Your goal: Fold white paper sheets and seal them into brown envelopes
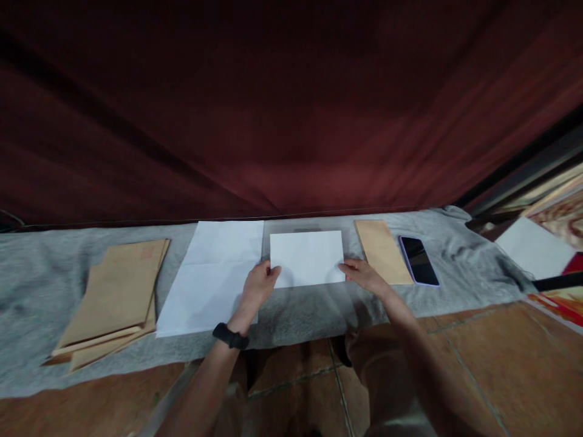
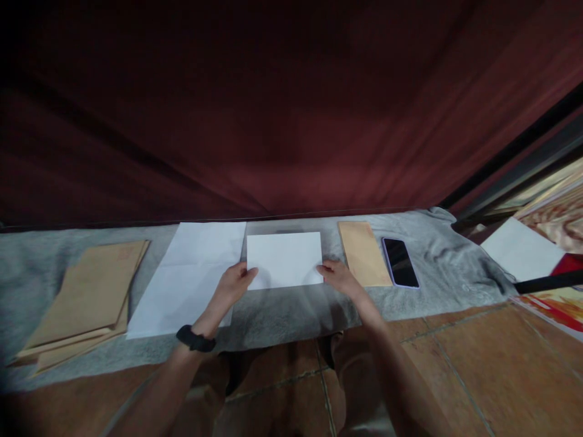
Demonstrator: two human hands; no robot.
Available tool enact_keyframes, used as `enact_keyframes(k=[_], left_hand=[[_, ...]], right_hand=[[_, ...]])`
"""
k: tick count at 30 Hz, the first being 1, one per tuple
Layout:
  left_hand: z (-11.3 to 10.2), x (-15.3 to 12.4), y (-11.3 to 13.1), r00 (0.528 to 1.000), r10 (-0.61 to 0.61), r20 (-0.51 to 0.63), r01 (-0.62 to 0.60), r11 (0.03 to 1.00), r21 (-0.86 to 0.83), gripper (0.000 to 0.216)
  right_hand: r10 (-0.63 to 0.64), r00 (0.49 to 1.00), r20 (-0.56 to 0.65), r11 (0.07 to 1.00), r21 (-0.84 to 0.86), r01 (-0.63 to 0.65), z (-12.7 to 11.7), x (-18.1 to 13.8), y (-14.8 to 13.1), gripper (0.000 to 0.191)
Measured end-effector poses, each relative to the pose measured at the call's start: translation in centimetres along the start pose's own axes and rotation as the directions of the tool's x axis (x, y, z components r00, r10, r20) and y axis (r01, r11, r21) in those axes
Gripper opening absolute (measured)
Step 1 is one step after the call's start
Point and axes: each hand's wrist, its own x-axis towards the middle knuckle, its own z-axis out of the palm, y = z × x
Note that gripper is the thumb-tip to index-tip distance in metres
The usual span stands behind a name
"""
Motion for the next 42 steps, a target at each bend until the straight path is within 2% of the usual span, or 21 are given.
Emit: enact_keyframes(k=[8, 14, 20, 24, 42], left_hand=[[0.0, -0.2, 0.7, 0.998, -0.06, -0.011, 0.061, 0.993, 0.106, 0.027], [-0.4, -0.8, 1.1, 0.999, -0.054, -0.005, 0.054, 0.987, 0.153, 0.027], [-0.5, -1.4, 0.9, 0.994, -0.06, 0.089, 0.043, 0.982, 0.183, 0.028], [-0.5, -1.8, 0.9, 0.987, -0.083, 0.135, 0.053, 0.976, 0.213, 0.028], [-0.6, -1.9, 1.0, 0.982, -0.134, 0.129, 0.095, 0.958, 0.271, 0.023]], right_hand=[[0.025, 0.999, -0.048, 0.993, -0.116, -0.03, 0.1, 0.1, -0.9, 0.039], [0.038, 0.999, -0.013, 0.997, -0.065, -0.039, -0.2, -0.7, -1.3, 0.038], [0.067, 0.995, 0.072, 0.994, -0.096, -0.06, -0.5, -1.7, -1.7, 0.035], [0.083, 0.993, 0.079, 0.986, -0.152, -0.07, -0.6, -1.9, -2.0, 0.033], [0.13, 0.99, 0.056, 0.946, -0.305, -0.107, -0.3, -2.3, -2.8, 0.029]])
